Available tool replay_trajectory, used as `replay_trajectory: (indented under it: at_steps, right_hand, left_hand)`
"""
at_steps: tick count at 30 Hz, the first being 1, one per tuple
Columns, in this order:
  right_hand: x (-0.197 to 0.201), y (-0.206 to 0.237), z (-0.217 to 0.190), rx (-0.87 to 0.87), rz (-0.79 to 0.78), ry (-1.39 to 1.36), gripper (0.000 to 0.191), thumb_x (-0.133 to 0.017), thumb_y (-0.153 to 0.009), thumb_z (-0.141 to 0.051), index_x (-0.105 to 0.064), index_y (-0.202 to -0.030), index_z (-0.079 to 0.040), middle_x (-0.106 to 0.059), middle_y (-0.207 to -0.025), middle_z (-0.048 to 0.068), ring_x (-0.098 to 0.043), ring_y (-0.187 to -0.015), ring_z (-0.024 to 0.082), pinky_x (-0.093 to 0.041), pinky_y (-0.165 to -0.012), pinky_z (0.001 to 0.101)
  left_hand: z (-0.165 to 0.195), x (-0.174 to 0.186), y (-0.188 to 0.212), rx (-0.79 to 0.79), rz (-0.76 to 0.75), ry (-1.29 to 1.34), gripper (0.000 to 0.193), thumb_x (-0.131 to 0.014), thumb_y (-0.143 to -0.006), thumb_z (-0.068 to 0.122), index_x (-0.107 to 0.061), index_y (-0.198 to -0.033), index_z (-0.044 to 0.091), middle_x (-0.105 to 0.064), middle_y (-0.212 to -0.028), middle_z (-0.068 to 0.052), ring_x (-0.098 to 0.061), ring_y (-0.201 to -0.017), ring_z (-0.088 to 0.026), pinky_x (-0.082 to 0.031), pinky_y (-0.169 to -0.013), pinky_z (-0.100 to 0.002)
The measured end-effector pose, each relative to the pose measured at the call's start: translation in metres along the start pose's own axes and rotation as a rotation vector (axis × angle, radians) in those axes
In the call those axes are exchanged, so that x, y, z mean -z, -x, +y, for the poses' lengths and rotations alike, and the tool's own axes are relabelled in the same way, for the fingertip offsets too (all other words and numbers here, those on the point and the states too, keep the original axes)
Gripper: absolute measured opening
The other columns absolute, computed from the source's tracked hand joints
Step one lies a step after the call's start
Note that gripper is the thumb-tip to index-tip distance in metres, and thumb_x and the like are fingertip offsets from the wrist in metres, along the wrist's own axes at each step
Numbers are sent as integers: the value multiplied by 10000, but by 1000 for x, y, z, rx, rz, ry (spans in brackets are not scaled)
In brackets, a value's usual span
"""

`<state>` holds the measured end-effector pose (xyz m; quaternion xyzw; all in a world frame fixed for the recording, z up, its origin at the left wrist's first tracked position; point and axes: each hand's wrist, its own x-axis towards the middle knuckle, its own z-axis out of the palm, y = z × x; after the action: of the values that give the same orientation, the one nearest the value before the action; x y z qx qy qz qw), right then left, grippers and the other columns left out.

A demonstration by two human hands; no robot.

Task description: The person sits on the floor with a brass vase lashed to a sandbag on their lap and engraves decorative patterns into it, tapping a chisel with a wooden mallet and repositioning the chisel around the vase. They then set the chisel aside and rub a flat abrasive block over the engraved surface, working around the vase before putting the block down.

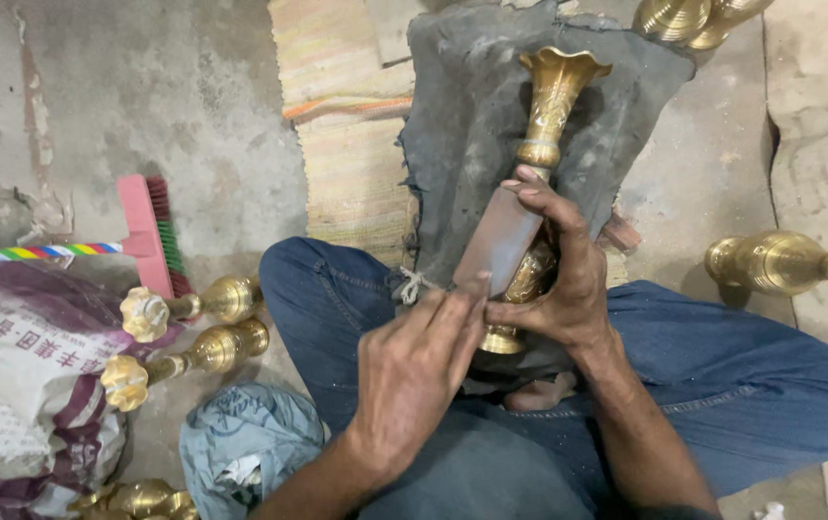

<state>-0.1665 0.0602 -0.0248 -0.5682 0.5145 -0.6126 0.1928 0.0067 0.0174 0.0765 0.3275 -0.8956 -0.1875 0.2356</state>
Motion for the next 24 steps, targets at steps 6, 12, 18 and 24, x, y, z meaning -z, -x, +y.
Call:
replay_trajectory:
  at_steps: [6, 12, 18, 24]
  right_hand:
    - [0, 0, -1, 25, 0, 73, 1042, -989, -686, -304, -381, -1497, -60, -505, -1523, 200, -490, -1530, 344, -456, -1249, 438]
    - [4, 0, -3, 47, 4, 111, 1042, -1001, -694, -292, -382, -1499, -55, -528, -1526, 193, -489, -1488, 350, -466, -1242, 430]
    - [6, -1, -4, 24, -4, 68, 1052, -989, -647, -351, -405, -1468, -50, -477, -1566, 228, -542, -1465, 331, -524, -1214, 433]
    - [8, 1, -3, 49, -25, 142, 1014, -989, -704, -302, -390, -1480, -42, -544, -1482, 192, -516, -1499, 349, -520, -1208, 431]
  left_hand:
    - [10, 2, -5, 30, -18, 17, 319, -735, -964, 105, -652, -1271, 80, -710, -947, -112, -723, -701, -252, -581, -583, -369]
    - [14, -2, -10, 5, -19, -29, 287, -729, -996, 124, -640, -1265, 77, -702, -948, -101, -735, -729, -242, -587, -599, -370]
    - [11, -8, 1, 26, 50, -12, 325, -711, -958, 144, -632, -1271, 103, -710, -980, -79, -755, -786, -231, -606, -641, -352]
    - [12, -10, 4, 26, -42, -42, 304, -719, -973, 126, -639, -1263, 84, -706, -948, -100, -734, -716, -242, -582, -585, -362]
